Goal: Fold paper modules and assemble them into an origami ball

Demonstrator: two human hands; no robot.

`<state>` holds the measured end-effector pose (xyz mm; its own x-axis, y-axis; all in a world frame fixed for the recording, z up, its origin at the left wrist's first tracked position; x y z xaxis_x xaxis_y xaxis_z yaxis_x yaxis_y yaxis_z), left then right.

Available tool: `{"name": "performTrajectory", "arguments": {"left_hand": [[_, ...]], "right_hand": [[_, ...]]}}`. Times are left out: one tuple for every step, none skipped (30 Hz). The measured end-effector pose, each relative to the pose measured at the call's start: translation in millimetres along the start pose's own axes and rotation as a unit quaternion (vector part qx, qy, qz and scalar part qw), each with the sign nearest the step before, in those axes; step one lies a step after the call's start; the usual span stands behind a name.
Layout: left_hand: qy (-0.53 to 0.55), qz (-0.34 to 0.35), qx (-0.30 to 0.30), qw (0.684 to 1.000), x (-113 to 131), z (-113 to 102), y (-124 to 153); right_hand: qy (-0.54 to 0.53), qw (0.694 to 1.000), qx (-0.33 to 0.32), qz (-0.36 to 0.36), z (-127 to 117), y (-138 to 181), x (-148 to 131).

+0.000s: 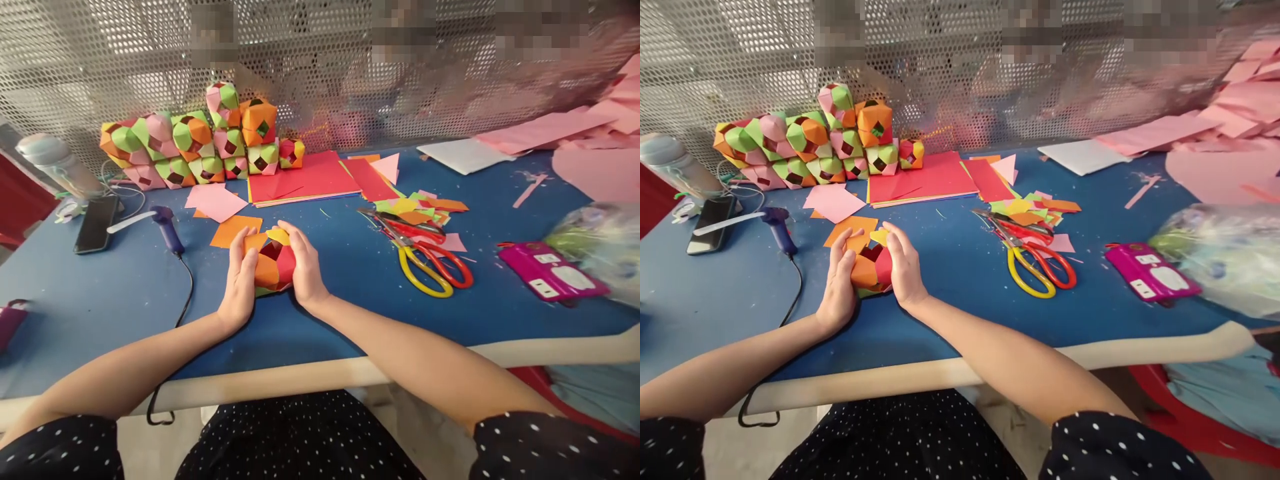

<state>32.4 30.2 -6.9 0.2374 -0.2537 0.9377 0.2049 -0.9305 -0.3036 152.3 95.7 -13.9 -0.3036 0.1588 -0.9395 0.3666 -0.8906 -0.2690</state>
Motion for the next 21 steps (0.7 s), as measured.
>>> {"name": "performTrajectory", "arguments": {"left_hand": [[0.005,-0.002,-0.003,1.000,-1.1,1.1,0.1],[0.008,-0.005,-0.005,1.000,-2.2,2.0,0.1],[0.012,-0.007,-0.006,1.000,-3.2,2.6,-0.1],[0.015,-0.008,-0.008,1.000,-4.0,3.0,-0.3],[0.018,-0.009,-0.008,1.000,-4.6,3.1,-0.7],[0.021,-0.009,-0.008,1.000,-5.0,2.9,-1.0],[0.023,-0.009,-0.008,1.000,-5.3,2.5,-1.3],[0.025,-0.007,-0.007,1.000,-5.3,2.1,-1.6],[0.024,-0.005,-0.008,1.000,-5.0,1.6,-1.8],[0.022,-0.001,-0.010,1.000,-4.6,1.1,-1.9],[0.018,0.004,-0.012,1.000,-3.9,0.5,-1.9],[0.013,0.009,-0.014,1.000,-3.2,-0.2,-1.9],[0.008,0.013,-0.016,1.000,-2.6,-1.1,-1.8],[0.004,0.015,-0.017,1.000,-2.4,-2.0,-1.8],[-0.002,0.014,-0.018,1.000,-2.7,-3.0,-1.8],[-0.008,0.011,-0.018,1.000,-3.4,-4.0,-1.8],[-0.012,0.006,-0.019,1.000,-4.4,-4.9,-2.0],[-0.015,0.000,-0.019,1.000,-5.5,-5.6,-2.2],[-0.015,-0.005,-0.019,1.000,-6.7,-6.4,-2.4],[-0.013,-0.010,-0.018,1.000,-8.1,-7.2,-2.7],[-0.005,-0.016,-0.016,1.000,-9.7,-8.1,-2.9]], "right_hand": [[-0.008,1.000,0.004,0.005,-0.7,0.6,0.6],[-0.015,1.000,0.008,0.008,-1.3,1.1,0.9],[-0.021,1.000,0.012,0.009,-1.7,1.6,0.9],[-0.027,1.000,0.014,0.009,-1.8,2.0,0.9],[-0.033,0.999,0.014,0.009,-1.7,2.3,0.7],[-0.037,0.999,0.013,0.008,-1.4,2.5,0.6],[-0.041,0.999,0.011,0.006,-1.0,2.6,0.4],[-0.043,0.999,0.009,0.003,-0.7,2.7,0.1],[-0.043,0.999,0.008,-0.001,-0.5,2.8,-0.1],[-0.043,0.999,0.006,-0.004,-0.4,2.9,-0.2],[-0.043,0.999,0.004,-0.008,-0.1,3.0,-0.2],[-0.045,0.999,0.000,-0.012,0.5,3.0,0.0],[-0.049,0.999,-0.005,-0.015,1.3,3.0,0.5],[-0.054,0.998,-0.011,-0.016,2.3,2.9,1.4],[-0.060,0.998,-0.017,-0.016,3.4,2.7,2.5],[-0.065,0.998,-0.023,-0.014,4.2,2.6,3.6],[-0.067,0.997,-0.028,-0.012,5.0,2.4,4.3],[-0.067,0.997,-0.033,-0.010,5.4,2.2,4.6],[-0.063,0.997,-0.039,-0.011,5.8,1.9,4.1],[-0.057,0.997,-0.044,-0.013,5.9,1.6,3.4],[-0.051,0.997,-0.047,-0.014,5.5,1.2,2.7]]}}
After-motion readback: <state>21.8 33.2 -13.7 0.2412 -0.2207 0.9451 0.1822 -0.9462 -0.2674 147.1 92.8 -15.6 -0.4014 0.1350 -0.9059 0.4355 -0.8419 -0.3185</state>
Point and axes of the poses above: each hand's wrist, its own y-axis away from the middle knuckle, its own z-axis out of the palm, x = y × z, the point moved 8 cm from there along -y, towards the middle knuckle, and after that the axes turned 9 degrees about -x, right-handed, at the moved point
